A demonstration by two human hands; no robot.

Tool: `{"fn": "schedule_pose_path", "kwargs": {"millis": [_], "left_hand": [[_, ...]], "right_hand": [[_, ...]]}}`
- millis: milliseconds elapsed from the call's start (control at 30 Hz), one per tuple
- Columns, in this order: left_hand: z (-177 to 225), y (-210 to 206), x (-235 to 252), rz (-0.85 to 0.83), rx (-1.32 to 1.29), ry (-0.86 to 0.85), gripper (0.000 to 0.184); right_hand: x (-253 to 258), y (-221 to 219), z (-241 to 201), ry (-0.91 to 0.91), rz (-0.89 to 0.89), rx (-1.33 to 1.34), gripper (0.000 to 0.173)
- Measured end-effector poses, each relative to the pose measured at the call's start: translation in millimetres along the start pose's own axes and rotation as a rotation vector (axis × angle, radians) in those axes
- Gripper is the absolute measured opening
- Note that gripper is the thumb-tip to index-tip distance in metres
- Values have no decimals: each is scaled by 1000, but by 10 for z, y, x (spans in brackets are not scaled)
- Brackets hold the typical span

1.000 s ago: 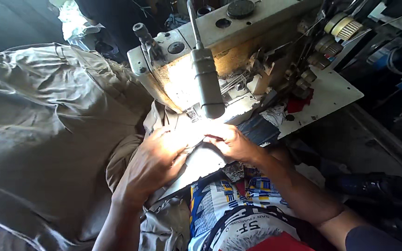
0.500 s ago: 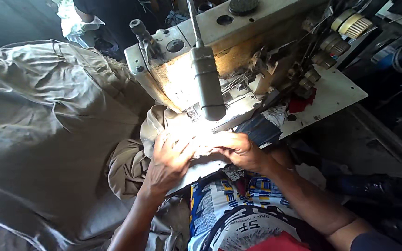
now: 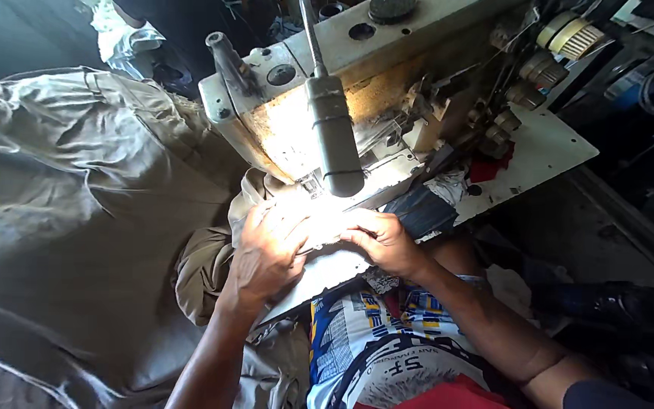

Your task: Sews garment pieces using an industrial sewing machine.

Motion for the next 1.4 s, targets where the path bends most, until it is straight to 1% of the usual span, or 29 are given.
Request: {"fn": "schedule_pose_path", "kwargs": {"millis": [100, 167, 200, 267, 300, 367, 433, 533, 600, 667, 733, 800, 900, 967, 1033, 1133, 1167, 1200, 1233, 1267, 1300, 1333, 1400], "left_hand": [[-82, 5, 29, -12, -13, 34, 25], [-139, 39, 26, -42, -43, 62, 31], [-175, 77, 17, -65, -64, 78, 40], [-299, 172, -30, -103, -90, 132, 64], [-397, 210, -71, -117, -93, 166, 67], [-613, 222, -172, -180, -82, 220, 62], [-739, 239, -258, -196, -107, 218, 50], [-694, 392, -307, -123, -195, 142, 28], [-598, 503, -345, -74, -283, 102, 19], [-501, 598, -396, -21, -391, 78, 16], [-409, 660, -455, 33, -464, 91, 15], [-318, 669, -493, 48, -501, 110, 17], [-150, 632, -510, 57, -539, 100, 24], [45, 610, -448, 50, -585, 26, 25], [244, 564, -385, 44, -615, -42, 23], [465, 444, -309, 59, -697, -107, 19], [495, 403, -297, 94, -680, -88, 20], [508, 362, -296, 139, -603, -47, 23], [513, 308, -303, 170, -468, 3, 29], [508, 219, -305, 156, -312, 52, 39], [475, 95, -294, 101, -164, 92, 46], [408, -45, -286, 41, -60, 128, 48], [252, -239, -307, -10, 29, 184, 41]], "right_hand": [[100, -1, 36, -22, 18, 23, 9], [154, 2, 39, -3, 23, 16, 8], [167, 6, 43, 3, 24, 3, 9], [182, 11, 45, 3, 14, -22, 9], [188, 13, 47, 4, 6, -31, 9], [195, 16, 52, 16, 1, -45, 8], [212, 12, 54, 19, -11, -57, 9], [245, 21, 45, 10, -33, -68, 9], [251, 27, 26, 21, -43, -73, 9], [266, 32, 5, 33, -55, -80, 10], [289, 28, -1, 28, -71, -76, 10], [319, 28, -24, 26, -114, -85, 11], [310, -8, -102, 51, -227, -144, 13], [232, -79, -200, 77, -328, -163, 18], [124, -167, -325, 140, -400, -129, 21], [-14, -224, -431, 220, -412, -94, 20], [-54, -213, -437, 221, -390, -95, 20], [-94, -188, -424, 218, -357, -100, 20], [-131, -157, -401, 214, -320, -98, 19], [-165, -129, -375, 210, -287, -93, 18], [-198, -105, -351, 202, -259, -91, 18], [-235, -85, -330, 185, -233, -99, 17], [-306, -56, -287, 147, -176, -123, 15]]}}
Point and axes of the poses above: each hand's wrist, its own x-axis towards the middle knuckle, its own y-axis out of the back of the hand, z = x × y, the point moved 9 cm from there along x, towards the middle knuckle, and after that the axes turned 14 degrees about -z, right-handed, at the moved point
